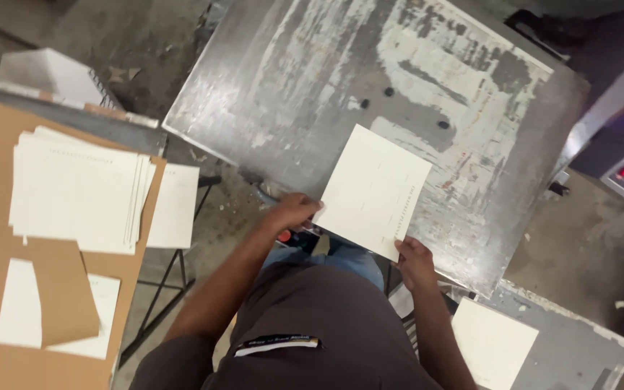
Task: Operating a printing or packaging planner machine to process stacks of paper/cardboard.
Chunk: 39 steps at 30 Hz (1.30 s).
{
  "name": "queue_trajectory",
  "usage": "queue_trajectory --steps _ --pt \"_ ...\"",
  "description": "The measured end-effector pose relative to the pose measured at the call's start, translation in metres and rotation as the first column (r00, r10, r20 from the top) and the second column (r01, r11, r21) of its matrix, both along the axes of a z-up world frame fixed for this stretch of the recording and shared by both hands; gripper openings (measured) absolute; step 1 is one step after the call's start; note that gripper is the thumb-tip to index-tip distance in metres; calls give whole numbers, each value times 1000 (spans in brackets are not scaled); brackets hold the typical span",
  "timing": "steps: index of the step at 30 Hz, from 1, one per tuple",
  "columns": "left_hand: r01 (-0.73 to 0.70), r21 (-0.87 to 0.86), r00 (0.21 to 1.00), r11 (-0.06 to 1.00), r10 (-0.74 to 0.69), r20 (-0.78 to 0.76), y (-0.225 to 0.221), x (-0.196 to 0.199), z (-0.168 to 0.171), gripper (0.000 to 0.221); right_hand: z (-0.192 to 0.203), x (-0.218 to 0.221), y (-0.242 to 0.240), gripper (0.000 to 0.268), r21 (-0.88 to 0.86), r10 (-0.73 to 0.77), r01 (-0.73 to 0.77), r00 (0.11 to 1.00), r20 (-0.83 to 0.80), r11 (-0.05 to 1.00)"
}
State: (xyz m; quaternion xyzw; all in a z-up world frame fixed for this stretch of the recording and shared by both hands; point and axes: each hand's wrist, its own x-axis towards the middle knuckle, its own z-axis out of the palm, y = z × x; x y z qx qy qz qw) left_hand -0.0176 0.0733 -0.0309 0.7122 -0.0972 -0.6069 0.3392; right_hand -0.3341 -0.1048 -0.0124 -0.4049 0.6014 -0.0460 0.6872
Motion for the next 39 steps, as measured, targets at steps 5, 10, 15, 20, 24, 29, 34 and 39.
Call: queue_trajectory --steps 5,10,15,20,24,29,34,39 --pt "-234 -216 968 948 207 -141 18 -23 -32 39 -9 7 37 20 -11 -19 21 990 142 1000" --pt "-250 -415 956 875 292 39 48 -8 -57 30 -7 30 46 26 -60 131 -122 976 174 991" --pt "-219 -515 891 829 385 240 104 29 -44 27 -8 52 43 31 -107 316 -305 943 109 946" --pt "-631 -339 725 698 686 62 162 58 -1 30 -12 57 37 32 -210 482 -469 876 11 858" --pt "-627 -614 585 480 810 36 206 67 -61 27 -22 52 32 33 -204 516 -504 857 7 839" --pt "-753 -634 328 176 936 -131 241 75 -64 27 -35 50 20 36 -201 557 -550 830 -28 810" --pt "-790 -612 146 33 980 -136 266 82 -71 31 -36 50 15 40 -195 611 -614 787 -80 765" --pt "-823 -558 -9 -106 985 -175 287 89 -46 36 -49 50 7 43 -167 627 -641 767 -136 749"
